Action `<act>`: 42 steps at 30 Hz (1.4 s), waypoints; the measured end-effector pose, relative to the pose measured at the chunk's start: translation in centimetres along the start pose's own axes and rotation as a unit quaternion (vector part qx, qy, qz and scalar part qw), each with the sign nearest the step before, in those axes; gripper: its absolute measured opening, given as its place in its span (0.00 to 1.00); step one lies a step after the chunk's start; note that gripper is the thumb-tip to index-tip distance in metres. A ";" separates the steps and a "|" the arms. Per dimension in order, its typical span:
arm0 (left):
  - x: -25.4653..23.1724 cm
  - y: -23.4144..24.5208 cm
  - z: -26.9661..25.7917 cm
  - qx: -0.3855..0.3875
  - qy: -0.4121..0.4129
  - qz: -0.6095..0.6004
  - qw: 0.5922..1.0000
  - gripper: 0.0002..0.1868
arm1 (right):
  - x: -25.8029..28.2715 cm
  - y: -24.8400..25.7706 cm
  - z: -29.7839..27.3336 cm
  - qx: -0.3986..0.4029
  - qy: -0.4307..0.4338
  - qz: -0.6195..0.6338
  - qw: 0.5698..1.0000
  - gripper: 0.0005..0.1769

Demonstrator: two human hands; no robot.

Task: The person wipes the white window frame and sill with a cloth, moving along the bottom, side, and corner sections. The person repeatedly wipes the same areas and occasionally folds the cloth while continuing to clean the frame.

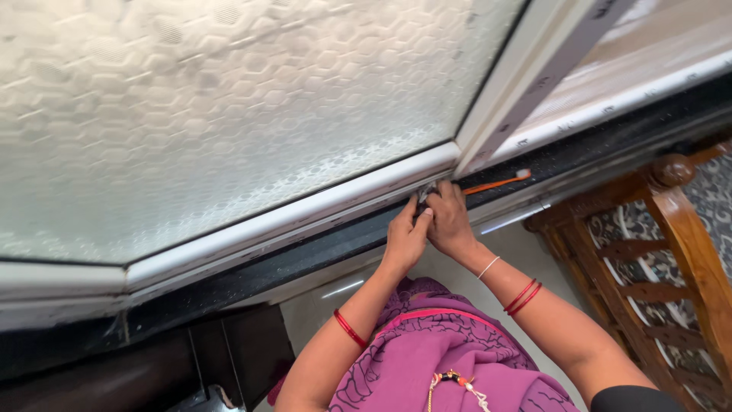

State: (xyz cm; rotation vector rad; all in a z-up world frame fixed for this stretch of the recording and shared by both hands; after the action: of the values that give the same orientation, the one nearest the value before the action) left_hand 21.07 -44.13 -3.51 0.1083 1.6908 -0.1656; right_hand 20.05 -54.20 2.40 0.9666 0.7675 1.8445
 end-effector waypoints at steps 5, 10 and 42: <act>1.8 5.6 -2.2 -0.067 -0.009 -0.018 0.998 0.30 | 4.4 -2.8 -0.1 0.046 0.019 0.047 0.998 0.05; 2.0 12.0 -5.5 -0.150 -0.012 0.008 0.989 0.27 | 10.3 -5.9 -0.1 0.080 0.082 0.108 0.988 0.04; -11.5 10.7 -7.7 -0.064 -0.294 0.358 0.884 0.45 | 7.6 -4.8 4.0 0.033 0.170 -0.122 0.977 0.51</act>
State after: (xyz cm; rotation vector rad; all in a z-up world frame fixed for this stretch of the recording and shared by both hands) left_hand 16.81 -31.93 8.37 0.5207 0.9639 0.4344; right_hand 23.18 -44.95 2.84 0.5714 1.1083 1.7953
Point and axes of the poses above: each hand's wrist, its own z-axis towards the middle knuckle, its own y-axis out of the back of the hand, x = y × z, the point moved 10 cm from there along z, towards the middle knuckle, and after that the axes turned 12 degrees about -z, right-handed, at the moved point
